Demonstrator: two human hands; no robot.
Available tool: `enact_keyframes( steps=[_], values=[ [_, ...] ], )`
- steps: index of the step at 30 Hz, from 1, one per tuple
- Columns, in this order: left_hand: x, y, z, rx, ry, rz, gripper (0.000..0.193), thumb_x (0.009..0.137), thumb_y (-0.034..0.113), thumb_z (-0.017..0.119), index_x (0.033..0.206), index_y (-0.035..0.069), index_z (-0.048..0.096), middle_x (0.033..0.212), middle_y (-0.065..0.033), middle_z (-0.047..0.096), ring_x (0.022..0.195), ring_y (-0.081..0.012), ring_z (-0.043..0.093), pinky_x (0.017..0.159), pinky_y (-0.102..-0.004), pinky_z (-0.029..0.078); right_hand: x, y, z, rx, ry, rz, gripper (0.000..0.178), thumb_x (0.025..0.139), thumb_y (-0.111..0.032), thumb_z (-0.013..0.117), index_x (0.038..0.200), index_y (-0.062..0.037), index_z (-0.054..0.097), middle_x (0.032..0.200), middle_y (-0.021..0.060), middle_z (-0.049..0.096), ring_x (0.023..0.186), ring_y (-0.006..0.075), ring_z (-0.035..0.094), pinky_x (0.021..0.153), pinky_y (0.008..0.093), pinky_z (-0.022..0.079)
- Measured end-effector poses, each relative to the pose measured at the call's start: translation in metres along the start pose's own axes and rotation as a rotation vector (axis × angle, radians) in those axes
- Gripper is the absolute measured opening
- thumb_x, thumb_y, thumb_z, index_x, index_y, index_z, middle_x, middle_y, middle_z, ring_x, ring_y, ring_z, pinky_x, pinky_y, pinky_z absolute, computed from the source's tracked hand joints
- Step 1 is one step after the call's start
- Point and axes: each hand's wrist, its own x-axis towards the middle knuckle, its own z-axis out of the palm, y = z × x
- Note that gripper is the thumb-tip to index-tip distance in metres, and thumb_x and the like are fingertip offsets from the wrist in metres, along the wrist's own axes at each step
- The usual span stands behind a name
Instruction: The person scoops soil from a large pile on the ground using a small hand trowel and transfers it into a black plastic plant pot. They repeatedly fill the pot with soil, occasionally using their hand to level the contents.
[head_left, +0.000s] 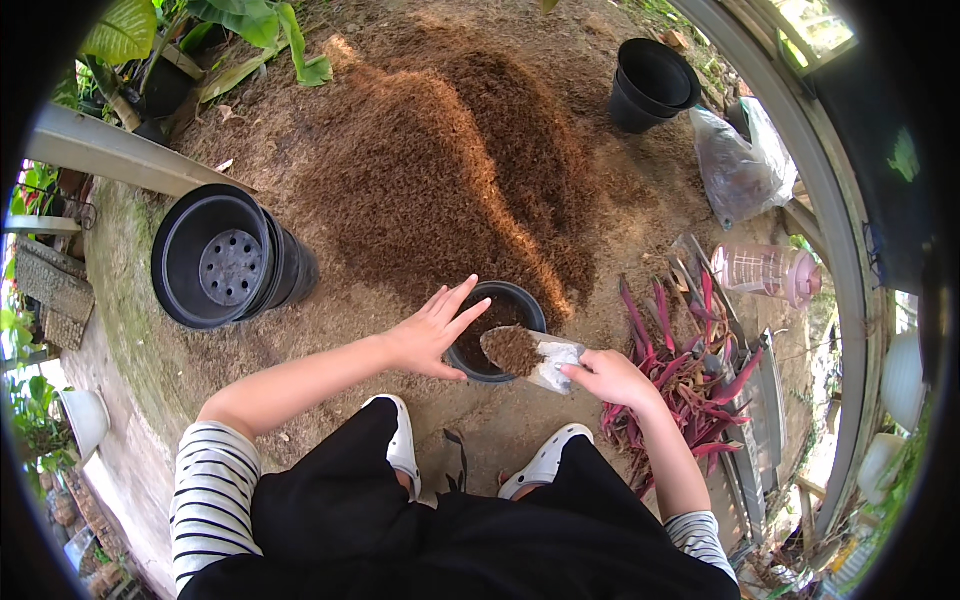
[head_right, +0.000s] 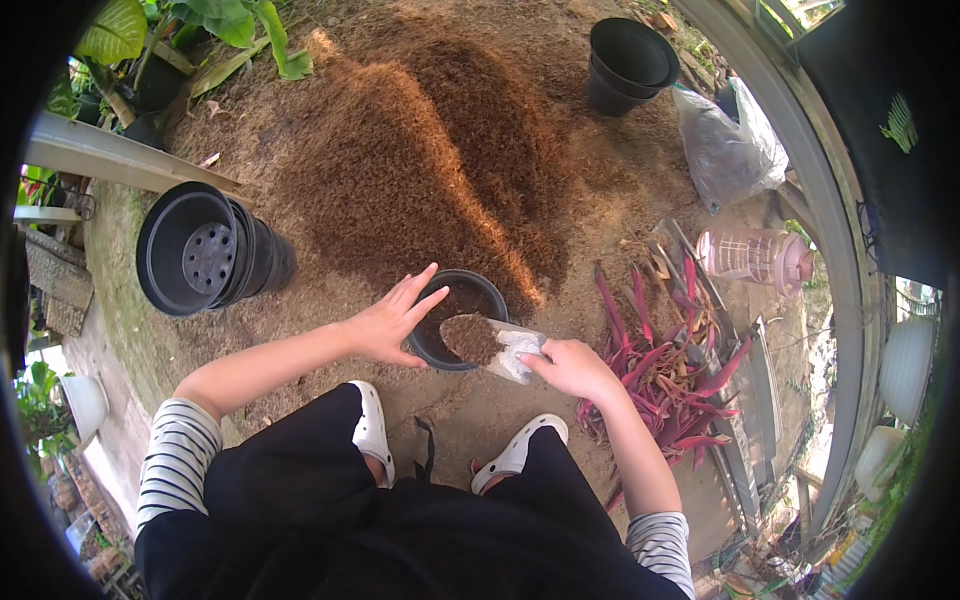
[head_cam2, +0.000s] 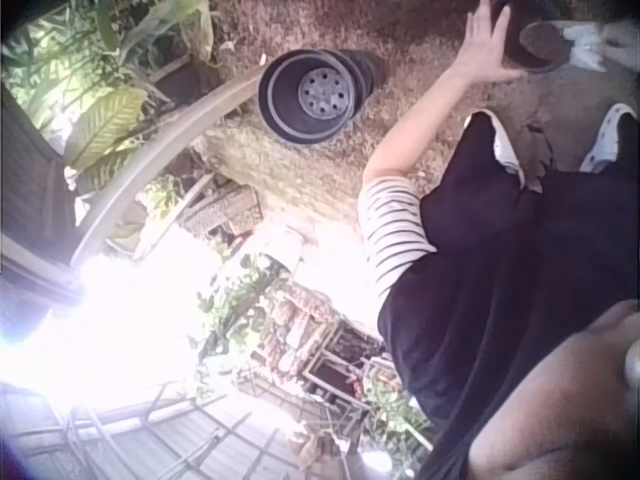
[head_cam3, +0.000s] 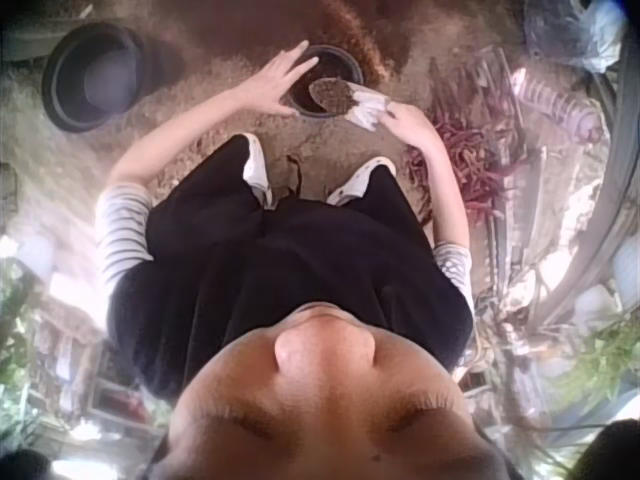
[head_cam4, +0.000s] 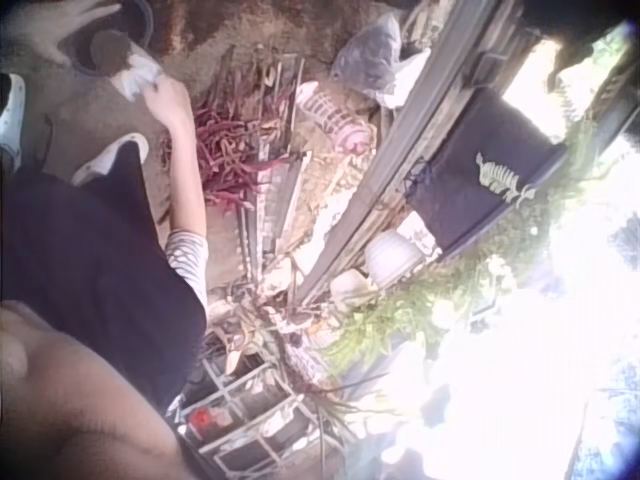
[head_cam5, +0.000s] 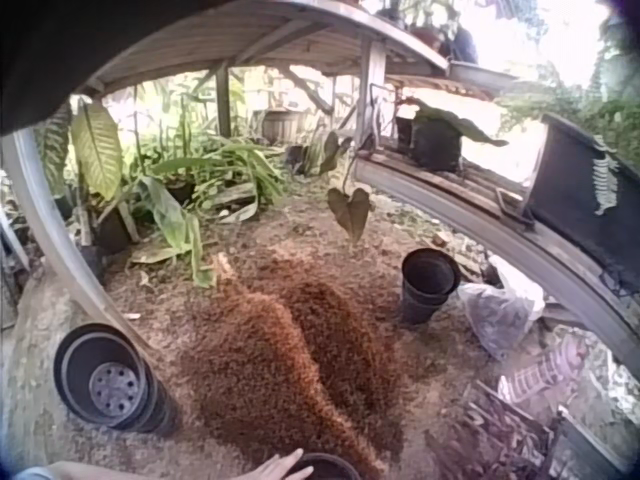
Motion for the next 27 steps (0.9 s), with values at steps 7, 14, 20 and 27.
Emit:
enact_keyframes(
  steps=[7, 14, 20, 27],
  values=[
    [0.0, -0.003, 0.001, -0.027, -0.001, -0.045, 0.124, 0.063, 0.048, 0.081, 0.148, 0.002, 0.004, 0.153, -0.0267, -0.001, 0.139, -0.0461, 0.015, 0.114, -0.0545, 0.017, 0.004, -0.016, 0.007, -0.025, 0.115, 0.063, 0.055, 0.092, -0.047, 0.049, 0.081, 0.0052, 0.063, 0.079, 0.0272, 0.063, 0.082, 0.0435, 0.062, 0.076, 0.0485, 0.048],
    [-0.002, -0.006, 0.004, -0.049, 0.04, -0.032, 0.129, 0.061, 0.049, 0.082, 0.148, 0.002, 0.0, 0.153, -0.025, 0.002, 0.14, -0.044, 0.016, 0.114, -0.0526, 0.019, 0.004, -0.028, -0.006, -0.156, 0.05, -0.02, 0.052, 0.091, -0.044, 0.051, 0.085, 0.0063, 0.062, 0.08, 0.027, 0.064, 0.083, 0.0426, 0.063, 0.077, 0.0496, 0.049],
    [-0.001, -0.007, 0.006, -0.045, 0.053, -0.028, 0.129, 0.061, 0.05, 0.082, 0.148, 0.001, 0.001, 0.153, -0.0238, 0.003, 0.139, -0.0438, 0.018, 0.114, -0.0523, 0.019, 0.012, -0.042, 0.0, -0.225, 0.172, 0.007, 0.044, 0.09, -0.04, 0.055, 0.093, 0.0033, 0.059, 0.076, 0.0238, 0.065, 0.076, 0.0402, 0.064, 0.071, 0.0496, 0.051],
    [0.0, -0.008, 0.007, -0.094, 0.06, -0.018, 0.129, 0.061, 0.045, 0.084, 0.148, 0.002, 0.0, 0.153, -0.0246, 0.004, 0.14, -0.0417, 0.015, 0.113, -0.0502, 0.021, -0.001, -0.037, 0.001, -0.313, 0.417, -0.18, 0.032, 0.084, -0.023, 0.064, 0.108, -0.0052, 0.053, 0.082, 0.0151, 0.064, 0.079, 0.0332, 0.065, 0.072, 0.0446, 0.051]
  ],
)
